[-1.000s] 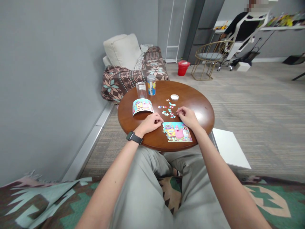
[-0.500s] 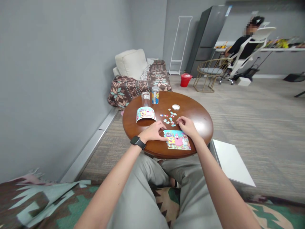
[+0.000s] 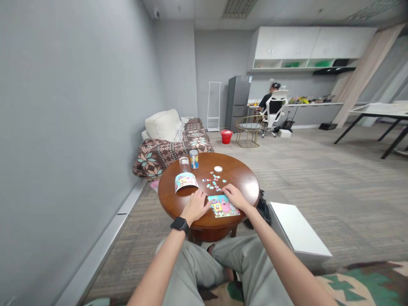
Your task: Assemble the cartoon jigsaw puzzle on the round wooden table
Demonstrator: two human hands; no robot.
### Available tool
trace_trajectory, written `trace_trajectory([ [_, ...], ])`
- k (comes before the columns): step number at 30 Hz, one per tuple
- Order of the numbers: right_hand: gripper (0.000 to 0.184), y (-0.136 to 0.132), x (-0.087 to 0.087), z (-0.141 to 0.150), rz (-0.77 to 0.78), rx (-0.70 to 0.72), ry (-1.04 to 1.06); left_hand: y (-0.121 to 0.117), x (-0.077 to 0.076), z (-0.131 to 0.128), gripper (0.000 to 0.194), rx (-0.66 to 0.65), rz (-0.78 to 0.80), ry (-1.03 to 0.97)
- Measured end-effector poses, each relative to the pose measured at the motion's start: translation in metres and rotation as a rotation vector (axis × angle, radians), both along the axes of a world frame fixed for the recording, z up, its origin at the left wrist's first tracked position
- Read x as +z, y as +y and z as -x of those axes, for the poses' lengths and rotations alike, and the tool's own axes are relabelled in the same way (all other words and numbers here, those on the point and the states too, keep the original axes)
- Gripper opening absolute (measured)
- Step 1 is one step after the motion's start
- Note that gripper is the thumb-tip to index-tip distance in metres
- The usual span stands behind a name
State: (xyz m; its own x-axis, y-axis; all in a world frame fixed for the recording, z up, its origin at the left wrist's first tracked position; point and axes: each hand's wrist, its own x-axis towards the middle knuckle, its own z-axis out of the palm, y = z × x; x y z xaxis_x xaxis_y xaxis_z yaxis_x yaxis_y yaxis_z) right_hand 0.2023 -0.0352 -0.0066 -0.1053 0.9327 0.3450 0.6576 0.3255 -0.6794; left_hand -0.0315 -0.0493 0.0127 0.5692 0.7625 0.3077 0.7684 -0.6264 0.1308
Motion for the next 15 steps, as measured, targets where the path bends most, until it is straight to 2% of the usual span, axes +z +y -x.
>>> trace_trajectory([
  [6,0.036,-0.028,-0.013,0.0,-0.085,0.004,-0.216,-0.013,-0.003,0.004,0.044,-0.022,0.1,-0.066],
  [10,0.045,-0.034,-0.013,0.007,-0.085,-0.013,-0.359,-0.014,-0.002,0.005,0.049,-0.011,0.143,-0.084],
  [15,0.049,-0.036,-0.012,0.007,-0.043,-0.001,-0.378,-0.016,0.001,0.004,0.048,0.003,0.163,-0.089],
])
